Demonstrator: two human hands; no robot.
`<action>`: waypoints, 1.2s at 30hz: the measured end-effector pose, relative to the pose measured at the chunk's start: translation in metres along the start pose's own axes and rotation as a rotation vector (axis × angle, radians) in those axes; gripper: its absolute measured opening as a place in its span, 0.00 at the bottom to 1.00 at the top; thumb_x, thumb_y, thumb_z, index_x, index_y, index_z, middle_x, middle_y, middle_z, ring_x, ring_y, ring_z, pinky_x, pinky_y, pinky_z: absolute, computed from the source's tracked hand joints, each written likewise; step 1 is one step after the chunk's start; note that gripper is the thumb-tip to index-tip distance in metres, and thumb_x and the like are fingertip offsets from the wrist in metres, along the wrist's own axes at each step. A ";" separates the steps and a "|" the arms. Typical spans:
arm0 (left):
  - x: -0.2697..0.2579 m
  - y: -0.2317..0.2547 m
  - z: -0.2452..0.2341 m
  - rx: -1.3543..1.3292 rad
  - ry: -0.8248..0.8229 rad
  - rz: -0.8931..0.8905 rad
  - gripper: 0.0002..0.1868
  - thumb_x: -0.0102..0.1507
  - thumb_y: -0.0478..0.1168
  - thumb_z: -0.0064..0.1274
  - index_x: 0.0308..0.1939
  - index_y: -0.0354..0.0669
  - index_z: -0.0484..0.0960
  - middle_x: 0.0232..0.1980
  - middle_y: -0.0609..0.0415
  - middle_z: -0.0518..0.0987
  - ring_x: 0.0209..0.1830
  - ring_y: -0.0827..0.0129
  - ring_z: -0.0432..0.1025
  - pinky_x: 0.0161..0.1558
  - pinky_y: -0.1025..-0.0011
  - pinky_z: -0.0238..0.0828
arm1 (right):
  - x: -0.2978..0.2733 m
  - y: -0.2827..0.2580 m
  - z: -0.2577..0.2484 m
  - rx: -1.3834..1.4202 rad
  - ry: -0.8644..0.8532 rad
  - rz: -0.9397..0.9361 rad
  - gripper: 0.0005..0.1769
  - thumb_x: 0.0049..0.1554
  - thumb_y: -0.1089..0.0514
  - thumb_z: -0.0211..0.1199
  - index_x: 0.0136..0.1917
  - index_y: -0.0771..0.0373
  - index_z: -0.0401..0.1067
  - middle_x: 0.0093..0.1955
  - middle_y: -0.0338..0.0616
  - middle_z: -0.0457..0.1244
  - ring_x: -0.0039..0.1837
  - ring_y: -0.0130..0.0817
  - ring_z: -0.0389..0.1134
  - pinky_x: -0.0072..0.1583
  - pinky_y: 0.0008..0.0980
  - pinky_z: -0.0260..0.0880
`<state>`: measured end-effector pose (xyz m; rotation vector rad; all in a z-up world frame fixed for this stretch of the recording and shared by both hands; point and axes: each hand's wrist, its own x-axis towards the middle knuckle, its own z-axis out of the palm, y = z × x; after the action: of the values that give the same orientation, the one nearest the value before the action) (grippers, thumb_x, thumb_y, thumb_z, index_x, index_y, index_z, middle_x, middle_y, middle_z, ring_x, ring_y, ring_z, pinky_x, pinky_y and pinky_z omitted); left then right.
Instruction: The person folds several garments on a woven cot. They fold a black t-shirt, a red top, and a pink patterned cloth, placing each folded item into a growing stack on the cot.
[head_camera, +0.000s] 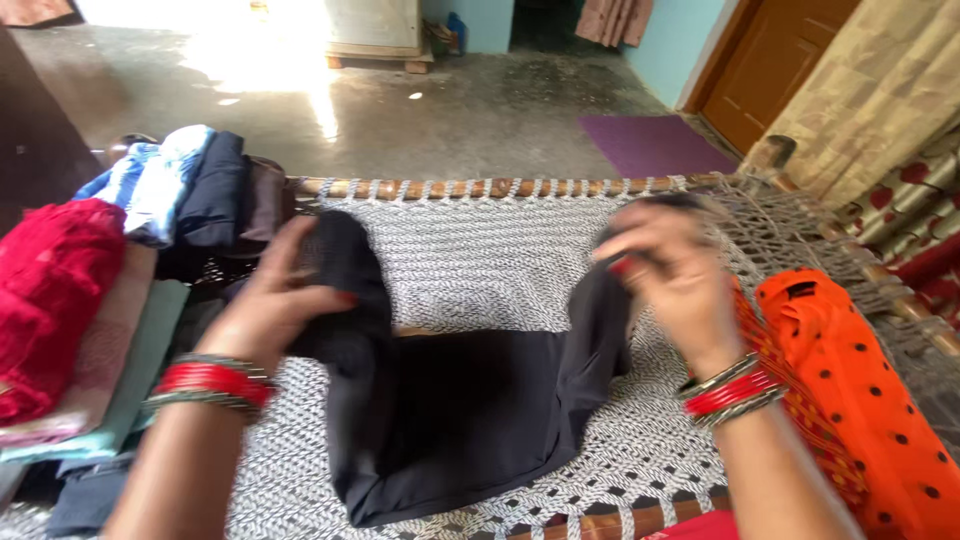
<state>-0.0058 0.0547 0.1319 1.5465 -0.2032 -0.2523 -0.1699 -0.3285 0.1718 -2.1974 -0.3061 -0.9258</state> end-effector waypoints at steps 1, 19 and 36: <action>-0.004 0.001 0.015 -0.029 -0.048 -0.026 0.56 0.47 0.23 0.60 0.77 0.63 0.61 0.56 0.42 0.78 0.50 0.61 0.77 0.50 0.65 0.76 | 0.002 -0.014 0.019 0.077 -0.108 -0.010 0.08 0.58 0.66 0.64 0.49 0.55 0.77 0.54 0.31 0.69 0.63 0.26 0.68 0.75 0.39 0.61; -0.046 -0.011 0.084 -0.440 -0.331 0.061 0.59 0.53 0.22 0.50 0.83 0.60 0.42 0.53 0.49 0.78 0.46 0.68 0.73 0.51 0.69 0.73 | 0.001 -0.050 0.106 -0.020 -0.217 -0.082 0.08 0.51 0.64 0.70 0.46 0.58 0.79 0.43 0.34 0.69 0.52 0.32 0.68 0.61 0.33 0.67; -0.060 0.002 0.103 0.366 -0.309 0.317 0.63 0.52 0.24 0.54 0.80 0.65 0.31 0.59 0.38 0.81 0.58 0.58 0.79 0.58 0.66 0.74 | 0.006 -0.044 0.094 0.292 -0.490 0.095 0.41 0.50 0.56 0.71 0.75 0.51 0.61 0.76 0.39 0.60 0.78 0.40 0.59 0.75 0.42 0.60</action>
<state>-0.0929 -0.0265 0.1376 1.8016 -0.7661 -0.2084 -0.1371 -0.2319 0.1540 -2.1148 -0.5237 -0.2575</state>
